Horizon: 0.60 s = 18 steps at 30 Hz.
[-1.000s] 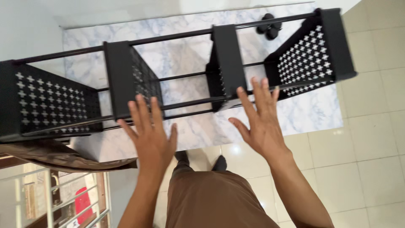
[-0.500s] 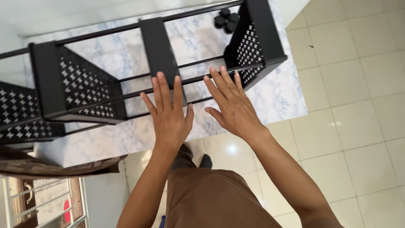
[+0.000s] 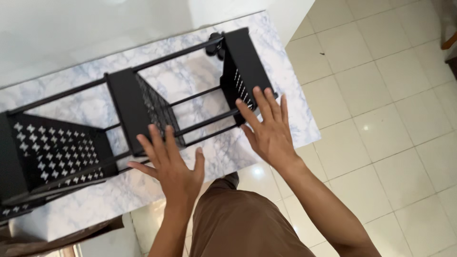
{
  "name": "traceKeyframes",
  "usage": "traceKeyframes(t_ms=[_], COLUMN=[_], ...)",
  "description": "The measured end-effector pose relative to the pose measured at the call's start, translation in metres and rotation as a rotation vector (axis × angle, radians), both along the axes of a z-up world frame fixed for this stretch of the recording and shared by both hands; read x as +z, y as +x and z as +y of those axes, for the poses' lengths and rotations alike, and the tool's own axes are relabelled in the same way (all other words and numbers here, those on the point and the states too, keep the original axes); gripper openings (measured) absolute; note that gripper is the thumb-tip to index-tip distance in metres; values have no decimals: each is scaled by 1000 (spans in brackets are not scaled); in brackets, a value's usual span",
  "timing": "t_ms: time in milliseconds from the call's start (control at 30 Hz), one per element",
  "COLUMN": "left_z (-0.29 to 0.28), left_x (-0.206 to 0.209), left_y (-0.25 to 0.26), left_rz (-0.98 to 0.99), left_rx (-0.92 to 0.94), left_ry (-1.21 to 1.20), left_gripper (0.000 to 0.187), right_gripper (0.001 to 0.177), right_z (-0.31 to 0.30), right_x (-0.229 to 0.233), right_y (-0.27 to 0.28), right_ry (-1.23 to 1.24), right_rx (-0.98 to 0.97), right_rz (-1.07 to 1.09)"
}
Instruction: The person assembles a black plastic storage unit by hand, inserting horizontal bars into side frames and then attaching caster wheels to the base. The unit is placed on a tiled floor in a room with a marble-patterned wall.
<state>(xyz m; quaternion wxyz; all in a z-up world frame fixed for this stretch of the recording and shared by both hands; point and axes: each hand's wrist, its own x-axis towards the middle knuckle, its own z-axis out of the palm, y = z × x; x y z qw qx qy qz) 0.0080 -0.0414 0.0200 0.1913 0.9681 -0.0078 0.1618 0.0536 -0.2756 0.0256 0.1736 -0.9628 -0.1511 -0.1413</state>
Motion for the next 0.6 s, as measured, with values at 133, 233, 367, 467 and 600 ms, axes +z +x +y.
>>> traceKeyframes(t_ms=[133, 233, 367, 467, 600], left_z=[-46, -77, -102, -109, -112], left_x=[14, 19, 22, 26, 34], left_y=[26, 47, 61, 64, 68], left_rz=[82, 149, 124, 113, 209], left_rx=[-191, -335, -421, -422, -408], left_ry=[7, -9, 24, 16, -32], left_gripper=[78, 77, 70, 66, 67], right_gripper=[53, 54, 54, 48, 37], right_z=[-9, -24, -47, -57, -65], right_x=[-1, -6, -10, -9, -7], right_y=[8, 17, 23, 26, 35], right_ry=[22, 113, 344, 510, 601], right_rx=[32, 81, 143, 175, 114], right_rz=[-77, -98, -140, -138, -29])
